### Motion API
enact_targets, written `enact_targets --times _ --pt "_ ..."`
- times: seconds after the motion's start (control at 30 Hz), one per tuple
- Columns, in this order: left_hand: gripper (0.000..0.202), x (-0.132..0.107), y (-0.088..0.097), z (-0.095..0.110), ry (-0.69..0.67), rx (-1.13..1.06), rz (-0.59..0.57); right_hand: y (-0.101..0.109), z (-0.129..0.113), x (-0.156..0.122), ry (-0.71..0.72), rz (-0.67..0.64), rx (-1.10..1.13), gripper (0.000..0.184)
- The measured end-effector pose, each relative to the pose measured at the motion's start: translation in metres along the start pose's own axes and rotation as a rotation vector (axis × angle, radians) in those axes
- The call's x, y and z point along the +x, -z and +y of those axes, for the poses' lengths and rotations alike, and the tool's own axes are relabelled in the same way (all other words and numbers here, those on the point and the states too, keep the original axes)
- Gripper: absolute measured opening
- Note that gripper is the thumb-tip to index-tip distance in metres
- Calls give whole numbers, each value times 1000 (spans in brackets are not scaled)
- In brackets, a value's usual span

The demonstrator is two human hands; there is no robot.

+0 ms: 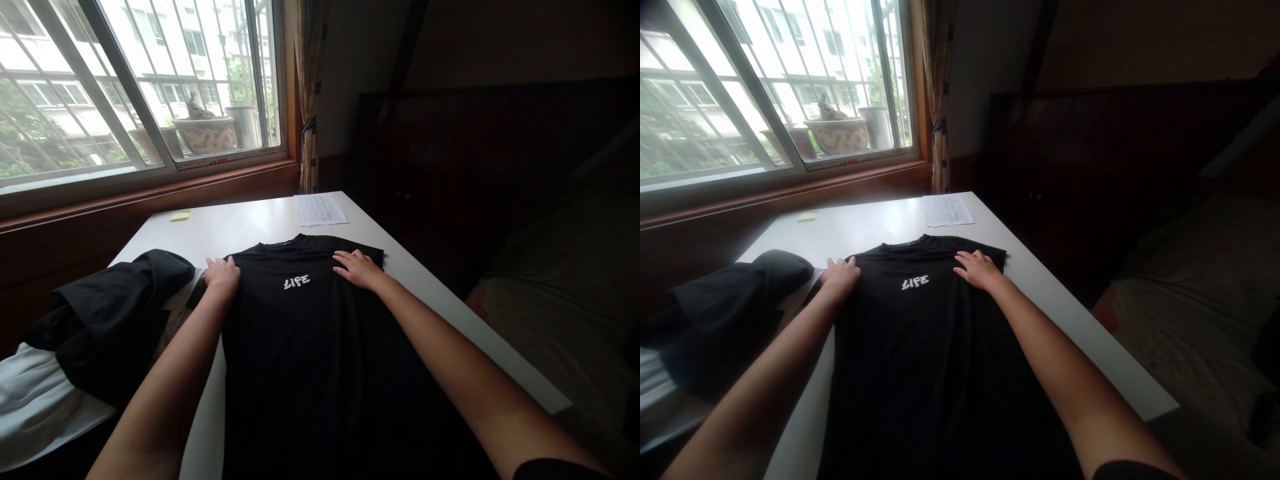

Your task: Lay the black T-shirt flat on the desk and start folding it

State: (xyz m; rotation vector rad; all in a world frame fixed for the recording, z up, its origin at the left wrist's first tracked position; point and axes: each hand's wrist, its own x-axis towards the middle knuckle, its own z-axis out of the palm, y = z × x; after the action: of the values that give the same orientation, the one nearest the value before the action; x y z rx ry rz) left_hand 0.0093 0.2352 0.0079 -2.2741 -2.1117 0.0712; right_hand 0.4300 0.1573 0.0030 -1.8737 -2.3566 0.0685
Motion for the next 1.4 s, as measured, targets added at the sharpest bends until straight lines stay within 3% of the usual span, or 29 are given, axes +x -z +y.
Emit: enact_targets --times 0.1,0.2,0.53,0.97,1.17,1.4 --pt "52 9 4 12 95 60 13 -2 2 7 -8 2 -14 57" --pt "53 13 8 15 101 76 15 -6 6 12 -10 21 -11 57" --pt "60 34 9 -4 108 -26 -45 -17 30 21 36 64 112 52" --pt "58 62 3 -12 50 -69 18 -17 36 29 71 66 110 50" --pt "53 44 4 -4 -39 -8 142 -20 35 25 72 111 135 50" --pt "48 -17 11 2 -286 11 299 -13 31 -10 113 276 362 43"
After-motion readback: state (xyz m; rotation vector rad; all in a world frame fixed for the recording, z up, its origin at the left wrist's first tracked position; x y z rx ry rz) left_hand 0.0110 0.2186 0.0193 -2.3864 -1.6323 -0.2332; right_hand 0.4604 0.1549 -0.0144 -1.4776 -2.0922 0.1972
